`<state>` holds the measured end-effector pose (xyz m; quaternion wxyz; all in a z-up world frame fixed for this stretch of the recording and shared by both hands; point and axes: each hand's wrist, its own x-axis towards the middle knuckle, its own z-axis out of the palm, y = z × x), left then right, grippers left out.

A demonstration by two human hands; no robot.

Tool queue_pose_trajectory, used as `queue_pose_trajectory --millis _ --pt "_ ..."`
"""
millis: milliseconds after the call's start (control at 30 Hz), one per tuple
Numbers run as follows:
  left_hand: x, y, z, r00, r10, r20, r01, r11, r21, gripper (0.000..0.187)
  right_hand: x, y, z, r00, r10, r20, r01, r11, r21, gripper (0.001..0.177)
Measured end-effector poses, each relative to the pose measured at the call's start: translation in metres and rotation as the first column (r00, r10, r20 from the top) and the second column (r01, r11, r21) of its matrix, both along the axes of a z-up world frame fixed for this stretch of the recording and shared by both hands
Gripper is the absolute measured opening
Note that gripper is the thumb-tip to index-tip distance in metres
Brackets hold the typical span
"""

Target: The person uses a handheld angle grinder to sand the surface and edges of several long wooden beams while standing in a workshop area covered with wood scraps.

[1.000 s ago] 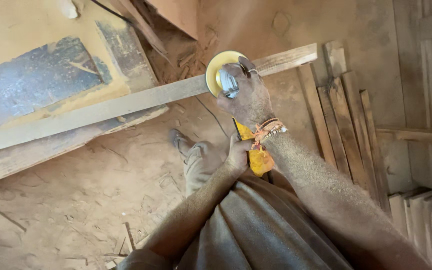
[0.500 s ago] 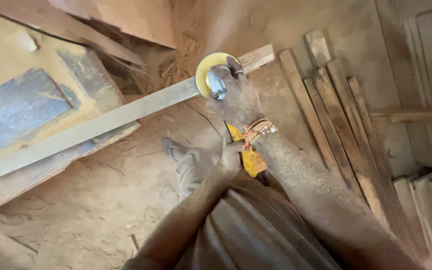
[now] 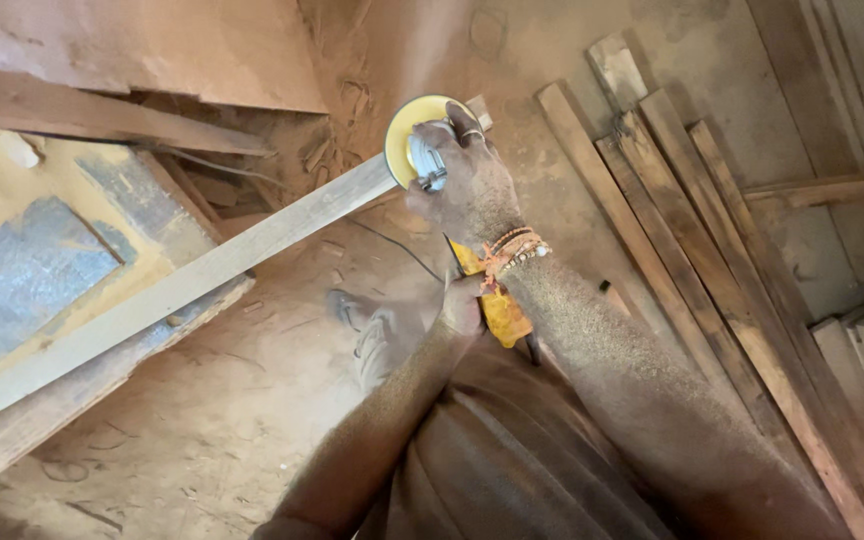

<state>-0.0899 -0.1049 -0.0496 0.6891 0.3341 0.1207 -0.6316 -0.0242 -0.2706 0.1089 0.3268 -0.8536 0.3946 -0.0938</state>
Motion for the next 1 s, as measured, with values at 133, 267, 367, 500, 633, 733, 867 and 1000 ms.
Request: queue_pose_trajectory --millis 133,267,367,500,633,733,867,1000 --pt "-0.003 -0.013 0.010 0.998 0.051 0.040 -0.051 0.999 -0.013 0.039 -0.004 -0.010 -0.002 1.000 -0.024 -0.002 0.024 1.000 0.020 0.069" --pt "0.003 -0.023 0.029 0.999 0.041 -0.006 -0.041 0.999 -0.014 0.038 -0.008 -0.018 -0.004 0.999 -0.028 0.017 0.027 1.000 0.007 0.068" --pt "0.007 -0.030 0.033 1.000 0.025 0.008 -0.025 0.998 -0.054 0.035 -0.008 -0.022 -0.006 0.999 -0.035 -0.002 0.035 0.999 -0.011 0.064" --pt "0.007 -0.033 0.035 0.998 0.019 0.060 -0.014 0.997 -0.080 0.028 -0.010 -0.024 -0.004 0.999 -0.029 0.046 0.029 1.000 0.007 0.063" --pt "0.015 -0.031 0.041 0.996 0.026 0.085 -0.018 0.996 -0.084 0.022 -0.002 -0.018 -0.002 0.999 0.014 0.049 -0.014 1.000 -0.001 0.063" --pt "0.024 -0.020 0.044 0.998 0.044 0.040 -0.042 0.997 -0.058 0.025 0.012 -0.008 -0.003 0.997 0.066 0.041 -0.066 0.998 -0.013 0.065" --pt "0.034 0.003 0.037 0.995 0.086 -0.044 -0.089 0.994 -0.071 0.029 0.035 0.018 -0.005 0.989 0.143 0.033 -0.141 0.989 -0.041 0.068" --pt "0.048 0.031 0.044 0.980 0.199 0.017 -0.199 0.980 -0.026 0.035 0.060 0.052 -0.012 0.973 0.232 0.018 -0.230 0.970 -0.082 0.065"
